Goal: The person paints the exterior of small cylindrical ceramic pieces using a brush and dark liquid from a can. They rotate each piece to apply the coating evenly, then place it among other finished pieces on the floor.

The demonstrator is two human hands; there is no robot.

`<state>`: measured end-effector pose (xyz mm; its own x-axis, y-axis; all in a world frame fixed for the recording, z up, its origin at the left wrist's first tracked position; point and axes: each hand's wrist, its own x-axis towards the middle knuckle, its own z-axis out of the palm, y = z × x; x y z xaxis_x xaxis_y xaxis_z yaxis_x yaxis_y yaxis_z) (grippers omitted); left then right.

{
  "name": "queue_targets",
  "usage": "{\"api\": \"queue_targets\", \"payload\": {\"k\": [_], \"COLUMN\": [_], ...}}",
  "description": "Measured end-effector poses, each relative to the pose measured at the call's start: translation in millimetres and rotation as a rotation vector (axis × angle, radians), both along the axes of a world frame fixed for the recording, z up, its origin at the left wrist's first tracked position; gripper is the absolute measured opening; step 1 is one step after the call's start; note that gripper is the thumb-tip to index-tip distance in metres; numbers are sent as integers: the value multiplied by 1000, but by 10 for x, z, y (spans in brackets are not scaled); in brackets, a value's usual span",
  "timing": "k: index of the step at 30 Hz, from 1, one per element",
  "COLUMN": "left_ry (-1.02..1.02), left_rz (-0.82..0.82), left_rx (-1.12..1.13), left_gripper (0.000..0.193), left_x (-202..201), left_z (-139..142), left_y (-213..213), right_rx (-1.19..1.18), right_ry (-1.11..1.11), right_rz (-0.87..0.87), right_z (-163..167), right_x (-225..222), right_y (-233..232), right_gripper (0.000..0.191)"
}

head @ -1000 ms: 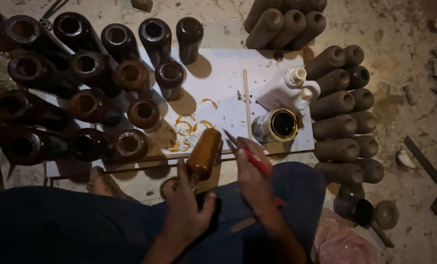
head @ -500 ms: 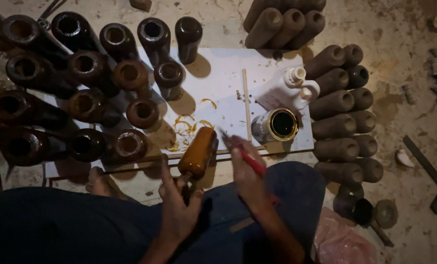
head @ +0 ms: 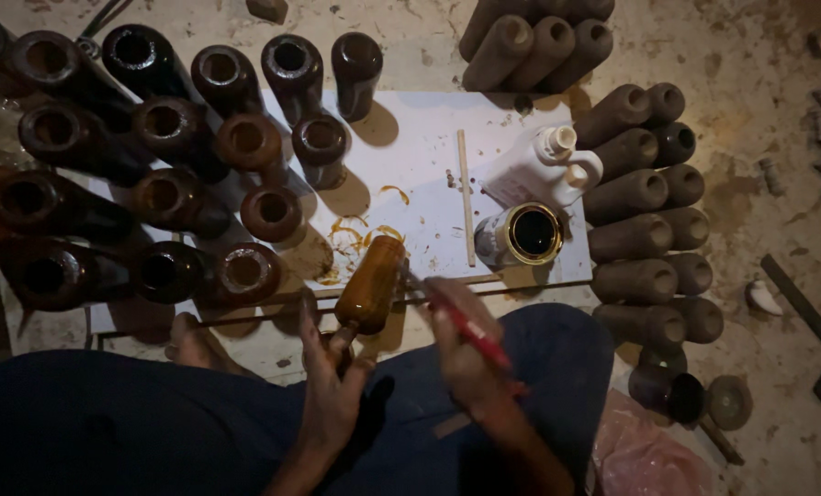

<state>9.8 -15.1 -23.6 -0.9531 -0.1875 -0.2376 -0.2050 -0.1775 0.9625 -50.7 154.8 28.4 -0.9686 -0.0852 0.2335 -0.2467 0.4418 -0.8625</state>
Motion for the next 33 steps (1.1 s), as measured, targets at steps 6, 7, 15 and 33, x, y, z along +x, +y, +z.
{"api": "queue_targets", "payload": {"k": [6,7,15,33], "left_ry": [55,75,53,90], "left_rz": [-52,-53,-47,-568], "left_rx": [74,71,64,-940], "left_gripper": [98,96,98,104], "left_x": [-11,-17,-103,-1152], "left_z": [120,136,211,1090], "left_y": [2,-1,-72,116], "right_rx": [39,51,17,-809], "right_ry": [353,340,474,9], "right_rz": [331,371,397,-204], "right_z": [213,243,-35,-655], "right_x": [7,-3,20,-90], "right_y": [-123,-101,402,953], "right_gripper": [26,26,24,32]}}
